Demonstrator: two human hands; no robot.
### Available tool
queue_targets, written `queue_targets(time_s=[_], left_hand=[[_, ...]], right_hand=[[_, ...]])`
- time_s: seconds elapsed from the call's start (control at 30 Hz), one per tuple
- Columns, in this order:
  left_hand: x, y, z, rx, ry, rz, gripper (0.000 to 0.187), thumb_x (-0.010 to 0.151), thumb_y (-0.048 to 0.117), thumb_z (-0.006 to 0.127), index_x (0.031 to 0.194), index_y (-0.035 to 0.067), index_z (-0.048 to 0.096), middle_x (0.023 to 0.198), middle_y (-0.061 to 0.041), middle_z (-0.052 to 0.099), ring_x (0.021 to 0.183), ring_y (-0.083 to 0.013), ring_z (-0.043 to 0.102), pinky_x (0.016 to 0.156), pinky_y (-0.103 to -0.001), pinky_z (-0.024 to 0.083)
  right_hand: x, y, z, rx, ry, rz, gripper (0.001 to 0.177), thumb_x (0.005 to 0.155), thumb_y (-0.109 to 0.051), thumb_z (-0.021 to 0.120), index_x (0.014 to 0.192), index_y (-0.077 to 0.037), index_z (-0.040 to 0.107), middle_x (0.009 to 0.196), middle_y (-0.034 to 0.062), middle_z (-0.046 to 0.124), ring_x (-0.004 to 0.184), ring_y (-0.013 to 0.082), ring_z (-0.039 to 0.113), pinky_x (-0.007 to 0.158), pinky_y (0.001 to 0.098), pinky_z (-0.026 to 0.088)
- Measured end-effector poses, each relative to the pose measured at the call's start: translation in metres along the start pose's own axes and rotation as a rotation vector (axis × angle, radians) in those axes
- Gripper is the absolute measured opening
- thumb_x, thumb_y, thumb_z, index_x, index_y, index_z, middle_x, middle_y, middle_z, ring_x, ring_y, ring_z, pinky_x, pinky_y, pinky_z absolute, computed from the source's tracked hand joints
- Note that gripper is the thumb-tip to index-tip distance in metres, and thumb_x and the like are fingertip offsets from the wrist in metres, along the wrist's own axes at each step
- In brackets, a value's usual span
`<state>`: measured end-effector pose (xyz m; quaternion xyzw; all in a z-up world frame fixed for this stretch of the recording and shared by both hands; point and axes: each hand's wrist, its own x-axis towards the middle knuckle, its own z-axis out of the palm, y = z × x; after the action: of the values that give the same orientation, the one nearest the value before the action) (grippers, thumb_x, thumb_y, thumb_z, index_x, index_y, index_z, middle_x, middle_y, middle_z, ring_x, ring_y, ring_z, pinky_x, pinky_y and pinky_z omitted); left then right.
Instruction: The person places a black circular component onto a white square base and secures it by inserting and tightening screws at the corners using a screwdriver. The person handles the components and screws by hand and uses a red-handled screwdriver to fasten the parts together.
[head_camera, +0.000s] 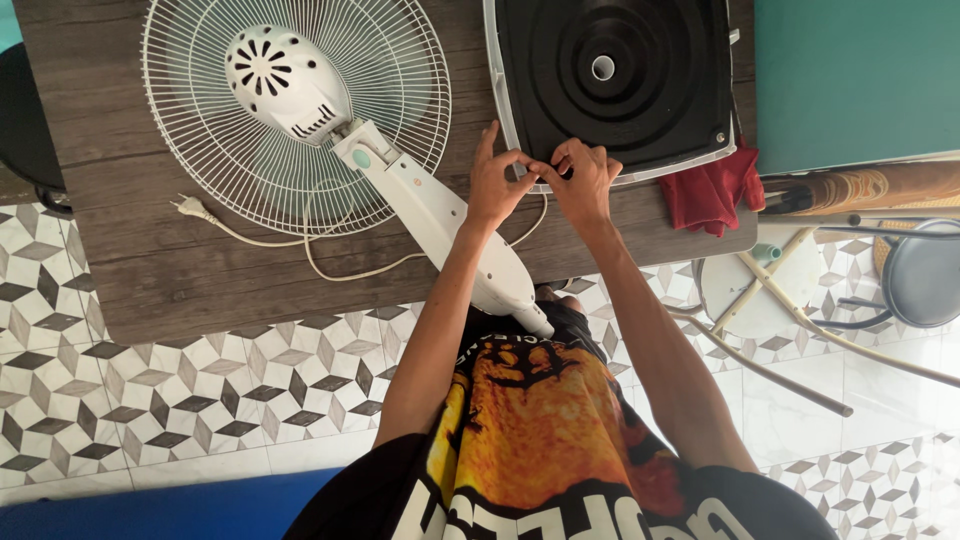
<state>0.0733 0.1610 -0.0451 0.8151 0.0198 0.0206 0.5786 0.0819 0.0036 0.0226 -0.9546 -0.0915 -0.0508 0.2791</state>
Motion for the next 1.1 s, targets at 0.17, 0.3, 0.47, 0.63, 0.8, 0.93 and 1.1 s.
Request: queue_targets(time_s=[0.17, 0.3, 0.47, 0.63, 0.8, 0.93, 1.1], left_hand=[[-0.002, -0.002, -0.003, -0.045, -0.006, -0.042, 0.019, 0.079, 0.029, 0.088, 0.093, 0.018, 0.082, 0.163, -0.026, 0.030, 0.153, -0.0460, 0.023, 0.121, -0.062, 0.024], [0.000, 0.000, -0.004, -0.028, -0.014, -0.086, 0.019, 0.080, 0.030, 0.088, 0.094, 0.018, 0.082, 0.162, -0.026, 0.031, 0.153, -0.0447, 0.024, 0.120, -0.061, 0.023], [-0.003, 0.000, 0.003, -0.132, 0.034, -0.055, 0.041, 0.079, 0.019, 0.088, 0.112, 0.012, 0.064, 0.140, -0.019, 0.053, 0.139, -0.0378, 0.049, 0.113, -0.048, 0.043], [0.002, -0.016, 0.019, -0.462, -0.029, -0.248, 0.046, 0.087, 0.004, 0.075, 0.125, 0.008, 0.049, 0.132, -0.017, 0.060, 0.115, -0.0336, 0.070, 0.080, -0.036, 0.063], [0.010, -0.041, 0.030, -0.514, 0.020, -0.267, 0.050, 0.088, 0.001, 0.076, 0.130, 0.005, 0.050, 0.148, -0.025, 0.049, 0.120, -0.0331, 0.065, 0.079, -0.035, 0.066], [0.007, -0.049, 0.032, -0.536, 0.023, -0.296, 0.052, 0.089, 0.004, 0.077, 0.134, 0.004, 0.049, 0.153, -0.030, 0.042, 0.110, -0.0325, 0.074, 0.078, -0.034, 0.065], [0.007, -0.045, 0.030, -0.598, 0.024, -0.294, 0.053, 0.088, 0.004, 0.077, 0.134, 0.005, 0.049, 0.151, -0.030, 0.045, 0.104, -0.0304, 0.076, 0.071, -0.031, 0.065]], right_hand=[[-0.002, -0.005, -0.021, 0.072, -0.035, -0.206, 0.009, 0.103, -0.017, 0.071, 0.110, -0.013, 0.075, 0.095, -0.0022, 0.074, 0.089, 0.0139, 0.064, 0.095, 0.0370, 0.035], [0.000, -0.013, -0.035, -0.048, -0.101, -0.319, 0.012, 0.095, -0.018, 0.077, 0.106, -0.014, 0.080, 0.089, -0.0012, 0.074, 0.082, 0.0170, 0.062, 0.089, 0.0375, 0.037], [0.000, -0.019, -0.035, -0.065, -0.062, -0.371, 0.011, 0.095, -0.019, 0.079, 0.103, -0.012, 0.079, 0.089, 0.0004, 0.073, 0.084, 0.0191, 0.062, 0.089, 0.0371, 0.038], [0.004, -0.017, -0.032, -0.087, -0.103, -0.353, 0.009, 0.095, -0.017, 0.078, 0.100, -0.010, 0.077, 0.086, 0.0011, 0.072, 0.083, 0.0183, 0.063, 0.089, 0.0370, 0.039], [0.007, -0.014, -0.033, -0.087, -0.162, -0.323, 0.009, 0.095, -0.018, 0.077, 0.097, -0.009, 0.074, 0.088, 0.0005, 0.072, 0.085, 0.0174, 0.064, 0.090, 0.0379, 0.039], [0.006, -0.011, -0.031, -0.079, -0.202, -0.298, 0.011, 0.096, -0.018, 0.075, 0.098, -0.009, 0.070, 0.089, 0.0009, 0.071, 0.087, 0.0191, 0.063, 0.090, 0.0391, 0.038], [0.007, -0.007, -0.025, -0.159, -0.193, -0.365, 0.013, 0.098, -0.018, 0.073, 0.100, -0.009, 0.064, 0.089, 0.0030, 0.064, 0.090, 0.0236, 0.059, 0.088, 0.0406, 0.038]])
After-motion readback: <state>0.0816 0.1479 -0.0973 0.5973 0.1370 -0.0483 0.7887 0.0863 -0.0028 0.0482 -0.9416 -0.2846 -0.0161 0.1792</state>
